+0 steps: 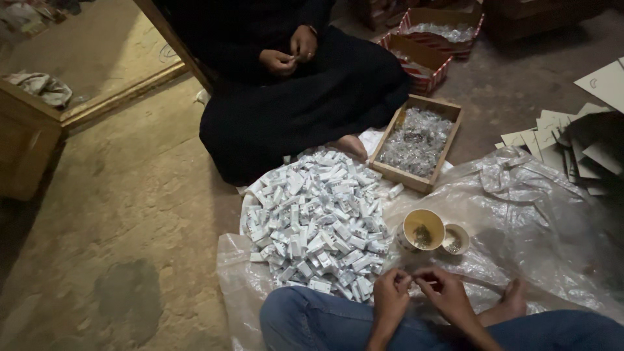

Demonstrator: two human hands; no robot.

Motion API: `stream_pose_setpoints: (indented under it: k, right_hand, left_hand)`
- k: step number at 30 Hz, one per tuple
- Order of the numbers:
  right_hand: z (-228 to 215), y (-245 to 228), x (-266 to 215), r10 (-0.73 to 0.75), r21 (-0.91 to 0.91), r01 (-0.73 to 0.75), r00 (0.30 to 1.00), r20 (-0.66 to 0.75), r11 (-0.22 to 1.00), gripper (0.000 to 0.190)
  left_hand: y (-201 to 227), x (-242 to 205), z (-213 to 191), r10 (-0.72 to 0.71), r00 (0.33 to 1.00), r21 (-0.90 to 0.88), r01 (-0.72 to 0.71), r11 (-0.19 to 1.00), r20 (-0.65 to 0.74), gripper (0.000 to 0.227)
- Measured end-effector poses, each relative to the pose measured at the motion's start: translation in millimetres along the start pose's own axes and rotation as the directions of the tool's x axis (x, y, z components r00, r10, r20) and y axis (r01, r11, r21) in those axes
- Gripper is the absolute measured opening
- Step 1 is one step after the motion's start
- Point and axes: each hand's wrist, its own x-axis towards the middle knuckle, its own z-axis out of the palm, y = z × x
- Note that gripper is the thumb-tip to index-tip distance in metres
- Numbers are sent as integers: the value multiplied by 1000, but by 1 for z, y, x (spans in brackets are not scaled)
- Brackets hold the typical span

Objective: The person sits on the floor and repeatedly picks up small white electronic components, attaching small metallic parts to them by hand. They place the finished units into a nearby container while another person works alongside them.

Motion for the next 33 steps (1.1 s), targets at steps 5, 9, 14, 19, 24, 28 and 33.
stream_pose_setpoints:
  k: [5, 9, 14, 19, 24, 28, 33]
  right_hand:
    - [0, 4, 0, 23, -307, -24, 1000, -6, 951, 18]
    - [2, -3, 0, 37, -210, -36, 999, 0, 977, 19]
    - [5, -13, -2, 127, 9, -127, 991, -36, 992, 23]
    - [3, -20, -4, -45, -179, 40, 999, -24, 983, 21]
    - [1, -29, 0, -168, -106, 161, 984, -63, 981, 25]
    - [1, -31, -5, 86, -177, -94, 995, -52, 980, 20]
    - [2, -34, -5, -91, -154, 87, 996, -20, 984, 18]
  left_hand:
    - [7, 0, -2, 29, 1000, -25, -29, 999, 4, 5]
    - [14, -2, -6, 56, 998, 12, -56, 998, 10, 8]
    - [19, -1, -6, 20, 1000, 52, -19, 998, -24, 8]
    - [18, -3, -5, 14, 1000, 30, -14, 999, -18, 8]
    - [14, 0, -5, -25, 1000, -27, 25, 999, 8, 9]
    - [10, -2, 0, 49, 998, -6, -49, 999, -36, 9]
    - [7, -1, 0, 22, 999, -14, -22, 1000, -29, 9]
